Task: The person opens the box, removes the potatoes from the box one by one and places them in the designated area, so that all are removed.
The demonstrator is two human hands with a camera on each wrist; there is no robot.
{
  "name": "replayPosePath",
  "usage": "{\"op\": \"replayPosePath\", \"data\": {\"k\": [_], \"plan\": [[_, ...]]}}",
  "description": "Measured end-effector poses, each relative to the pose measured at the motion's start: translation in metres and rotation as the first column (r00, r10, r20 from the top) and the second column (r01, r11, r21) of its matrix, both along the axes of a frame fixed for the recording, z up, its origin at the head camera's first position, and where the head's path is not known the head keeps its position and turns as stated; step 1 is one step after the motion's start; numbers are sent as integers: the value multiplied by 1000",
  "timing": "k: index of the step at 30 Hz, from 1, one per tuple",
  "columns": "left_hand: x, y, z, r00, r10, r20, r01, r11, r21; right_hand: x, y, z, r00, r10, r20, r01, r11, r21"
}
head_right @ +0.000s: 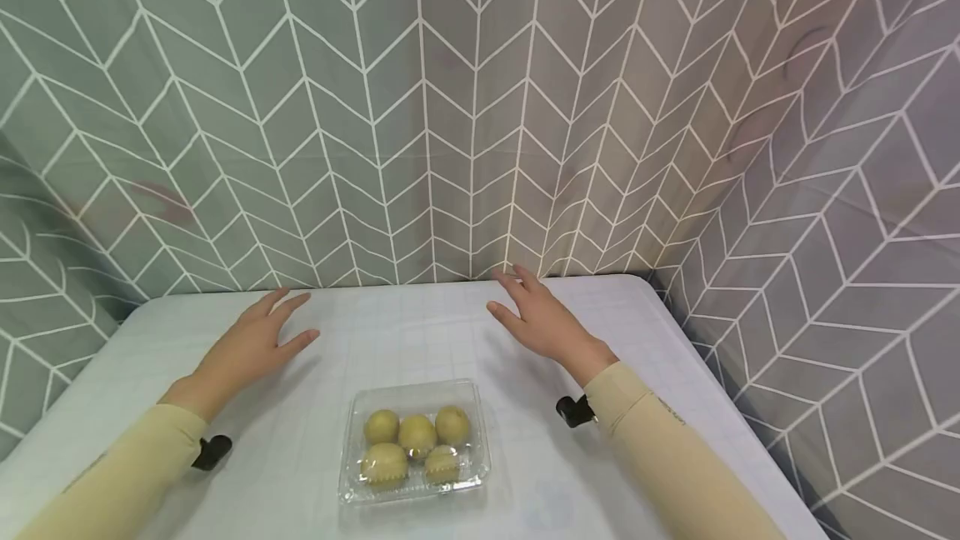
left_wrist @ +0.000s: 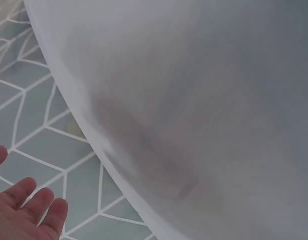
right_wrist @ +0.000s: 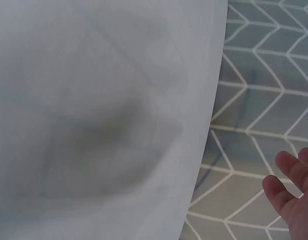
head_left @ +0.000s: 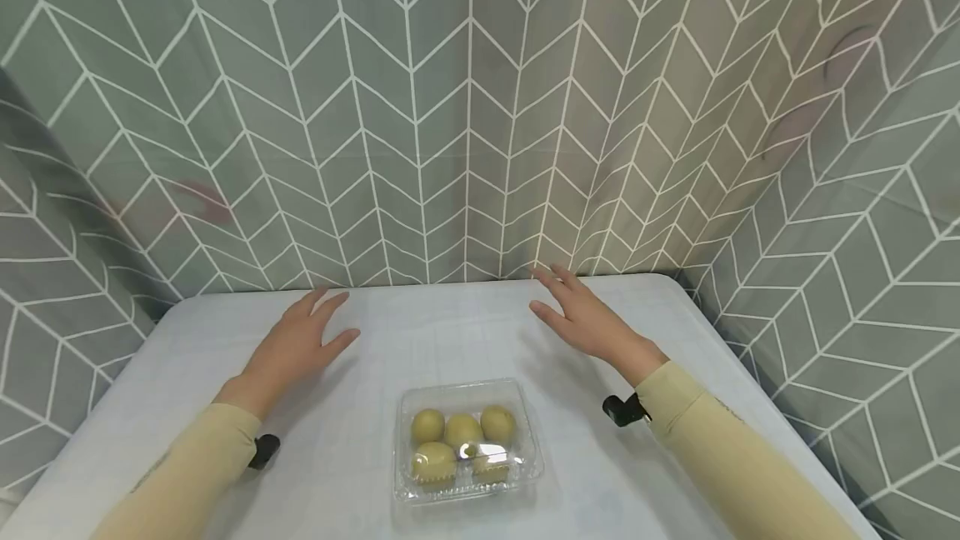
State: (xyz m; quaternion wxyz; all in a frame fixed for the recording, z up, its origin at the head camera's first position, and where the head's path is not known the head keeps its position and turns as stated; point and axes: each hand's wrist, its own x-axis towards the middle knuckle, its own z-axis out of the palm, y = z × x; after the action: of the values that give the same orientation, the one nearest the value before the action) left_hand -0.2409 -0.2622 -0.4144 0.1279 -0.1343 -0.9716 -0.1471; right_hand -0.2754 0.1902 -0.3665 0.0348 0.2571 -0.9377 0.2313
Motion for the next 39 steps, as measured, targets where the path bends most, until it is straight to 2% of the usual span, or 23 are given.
{"op": "replayPosePath", "data": {"k": [10, 21, 30, 39], "plan": [[32, 14, -5, 999, -40, -3, 40, 997, 66, 45, -4, -13, 999, 42, 24, -41, 997, -68], [59, 26, -4, 996, -69, 48, 61, 985, 162, 77, -2, -29, 998, 50, 23, -47, 990, -131], [83, 40, -5, 993, -112, 40, 102, 974, 203, 105, -2, -40, 996, 79, 35, -72, 984, -164], [113, 54, -5, 987, -138, 81, 104, 939, 327, 130, -7, -46, 991, 119, 55, -108, 977, -183]]}}
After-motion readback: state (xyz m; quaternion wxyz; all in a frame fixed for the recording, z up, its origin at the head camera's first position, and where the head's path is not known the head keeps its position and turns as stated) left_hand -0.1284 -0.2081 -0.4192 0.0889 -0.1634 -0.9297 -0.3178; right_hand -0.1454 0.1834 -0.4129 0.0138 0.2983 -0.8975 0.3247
